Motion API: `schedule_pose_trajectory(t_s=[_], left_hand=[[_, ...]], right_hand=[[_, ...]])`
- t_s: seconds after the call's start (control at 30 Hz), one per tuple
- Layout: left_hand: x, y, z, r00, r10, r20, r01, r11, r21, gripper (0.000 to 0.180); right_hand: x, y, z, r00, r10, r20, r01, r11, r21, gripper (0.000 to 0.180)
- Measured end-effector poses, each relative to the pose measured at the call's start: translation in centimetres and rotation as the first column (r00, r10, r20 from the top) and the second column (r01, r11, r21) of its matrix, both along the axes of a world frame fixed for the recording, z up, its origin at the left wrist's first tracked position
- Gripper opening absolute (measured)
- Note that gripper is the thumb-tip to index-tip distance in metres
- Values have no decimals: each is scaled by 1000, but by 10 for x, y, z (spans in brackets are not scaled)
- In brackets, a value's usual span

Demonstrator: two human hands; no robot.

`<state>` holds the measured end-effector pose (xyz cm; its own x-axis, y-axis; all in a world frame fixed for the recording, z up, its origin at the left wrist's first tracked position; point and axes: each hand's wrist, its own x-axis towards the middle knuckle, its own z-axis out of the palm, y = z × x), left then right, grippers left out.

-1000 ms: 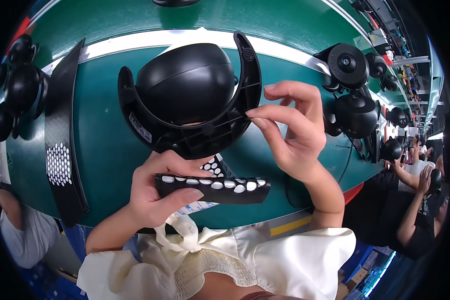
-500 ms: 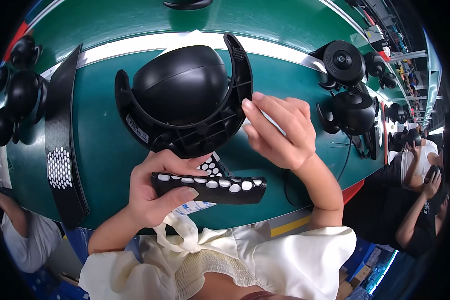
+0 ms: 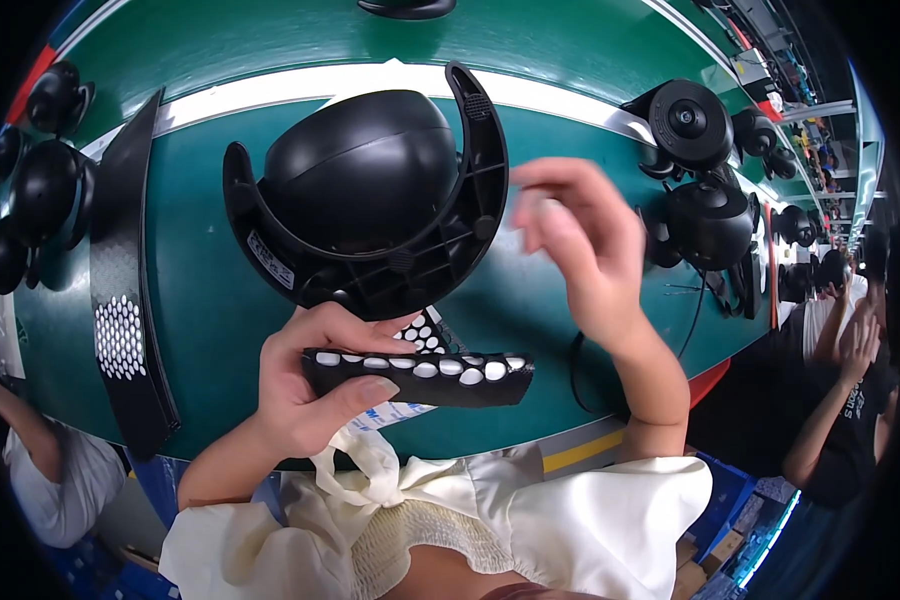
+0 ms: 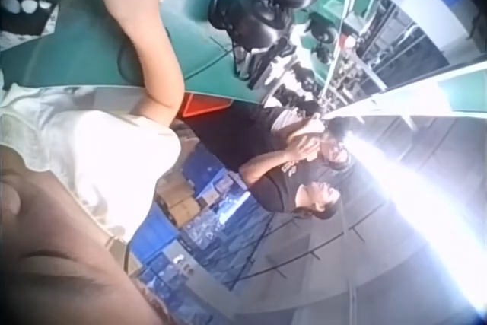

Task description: Assembling and inspecting spherical black lamp fixture components on a factory production line.

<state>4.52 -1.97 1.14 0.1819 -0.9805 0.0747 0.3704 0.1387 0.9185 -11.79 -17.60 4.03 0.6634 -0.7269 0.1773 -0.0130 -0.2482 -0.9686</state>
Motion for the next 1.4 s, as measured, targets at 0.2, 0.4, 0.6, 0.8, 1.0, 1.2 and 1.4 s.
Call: schedule_pose_trajectory(t_s=[0.2, 0.4, 0.6, 0.8, 1.0, 1.2, 1.4], left_hand=[[0, 2, 0, 1000, -1, 16, 1, 1000, 0, 18], [1, 4, -2, 999, -23, -47, 24, 999, 26, 17], [5, 6, 0, 999, -34, -39, 35, 999, 30, 16], [11, 4, 2, 997, -75, 20, 75, 997, -11, 15], [17, 15, 26, 881, -355, 313, 394, 916, -72, 19], [30, 26, 40, 915, -147, 377, 153, 988, 14, 17], [33, 25, 32, 935, 23, 353, -25, 1000, 1, 17]], right_hand=[[18, 6, 6, 986, 164, -38, -131, 886, 445, 15], [14, -1, -10, 954, 263, 140, -295, 758, 581, 30], [22, 12, -2, 960, 277, -26, -252, 905, 342, 29], [23, -5, 4, 888, 452, 79, -441, 795, 416, 35], [53, 5, 47, 928, 303, -216, -333, 935, -119, 12], [148, -68, 17, 945, -176, -276, -288, -47, -956, 13], [226, -156, -58, 813, -477, -334, -531, -372, -761, 5]])
